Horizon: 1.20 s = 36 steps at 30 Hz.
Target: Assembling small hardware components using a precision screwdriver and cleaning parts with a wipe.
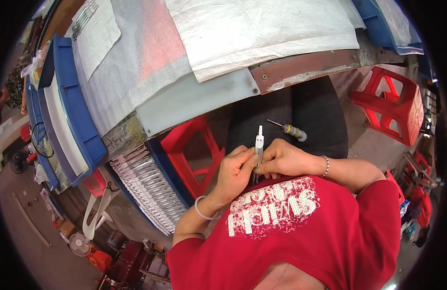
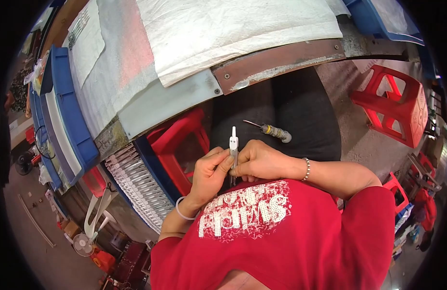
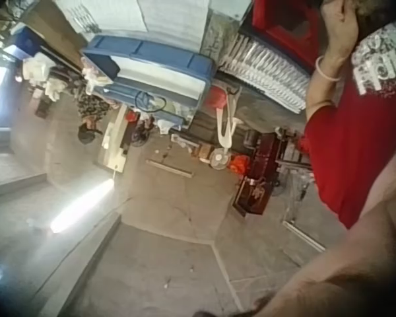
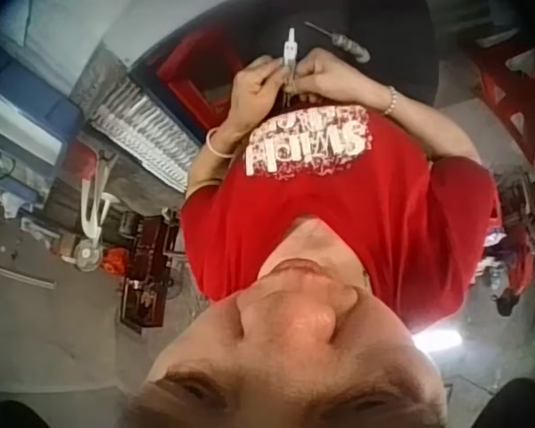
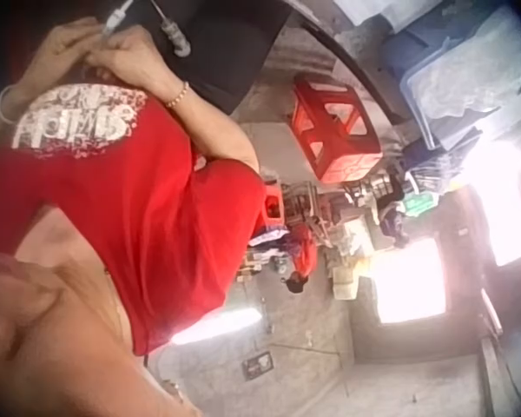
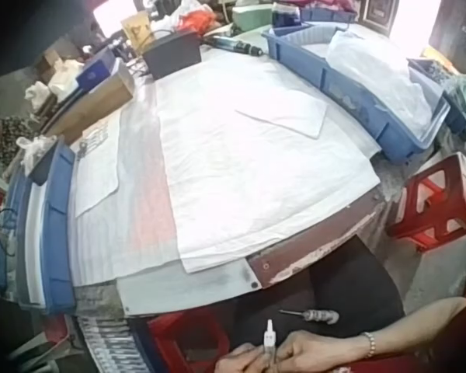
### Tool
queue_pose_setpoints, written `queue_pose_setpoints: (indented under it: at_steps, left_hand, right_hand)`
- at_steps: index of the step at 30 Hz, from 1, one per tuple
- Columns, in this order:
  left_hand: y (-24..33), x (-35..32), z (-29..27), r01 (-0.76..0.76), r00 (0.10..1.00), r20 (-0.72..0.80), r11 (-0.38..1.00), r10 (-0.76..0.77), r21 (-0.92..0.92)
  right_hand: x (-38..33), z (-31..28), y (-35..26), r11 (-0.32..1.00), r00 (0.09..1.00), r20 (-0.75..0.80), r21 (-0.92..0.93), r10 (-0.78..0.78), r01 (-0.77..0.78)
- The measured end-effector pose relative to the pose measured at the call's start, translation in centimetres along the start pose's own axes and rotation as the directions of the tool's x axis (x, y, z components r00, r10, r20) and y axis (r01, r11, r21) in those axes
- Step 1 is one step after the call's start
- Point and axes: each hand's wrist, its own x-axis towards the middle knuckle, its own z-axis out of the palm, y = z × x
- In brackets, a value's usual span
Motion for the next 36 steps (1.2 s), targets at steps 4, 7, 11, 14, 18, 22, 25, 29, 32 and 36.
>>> queue_pose_setpoints:
  at_steps: [4, 7, 11, 14, 18, 22, 25, 29, 32, 36]
  left_hand:
    - [0.1, 0.1, -0.4, 0.019, 1.000, 0.017, 1.000, -0.019, -0.004]
    - [-0.1, 0.0, -0.5, -0.005, 1.000, 0.025, 1.000, 0.004, 0.014]
    - [-1.2, 0.4, -1.1, 0.131, 0.989, 0.089, 0.979, -0.118, -0.158]
    - [-1.5, 1.7, -1.5, 0.463, 0.885, 0.383, 0.593, -0.266, -0.658]
    - [-4.0, 2.3, -1.7, 0.495, 0.840, 0.542, 0.376, 0.023, -0.783]
    - [-4.8, 1.7, -1.5, 0.430, 0.882, 0.471, 0.374, 0.021, -0.822]
    - [-5.2, 1.6, -1.6, 0.423, 0.885, 0.465, 0.352, 0.040, -0.835]
    - [-5.5, 1.1, -1.7, 0.345, 0.916, 0.394, 0.356, 0.073, -0.868]
    - [-5.4, 0.8, -1.7, 0.336, 0.926, 0.376, 0.370, 0.041, -0.866]
    - [-5.9, 0.7, -1.8, 0.320, 0.935, 0.352, 0.331, 0.042, -0.888]
  right_hand:
    - [0.1, -0.2, -0.2, 1.000, 1.000, 0.011, -0.007, 0.007, -0.007]
    - [0.1, -0.2, -0.4, 0.999, 1.000, 0.020, -0.043, 0.011, -0.010]
    - [0.5, -0.5, -0.8, 0.999, 0.998, 0.052, 0.001, 0.043, -0.043]
    - [0.9, -0.5, -0.2, 0.987, 0.991, 0.129, 0.152, 0.037, -0.057]
    - [0.4, -0.3, -0.7, 0.956, 0.989, 0.138, 0.278, 0.054, -0.091]
    - [-0.7, -0.6, -1.8, 0.994, 0.991, 0.131, 0.107, 0.022, -0.036]
    - [-1.6, -0.7, -2.5, 0.999, 0.999, 0.012, -0.030, 0.030, -0.029]
    - [-2.8, -1.5, -2.6, 0.991, 0.993, -0.093, -0.119, -0.076, 0.064]
    - [-3.7, -2.0, -3.2, 0.984, 0.980, -0.145, -0.137, -0.135, 0.115]
    - [-4.2, -2.0, -2.9, 0.947, 0.944, -0.227, -0.269, -0.240, 0.176]
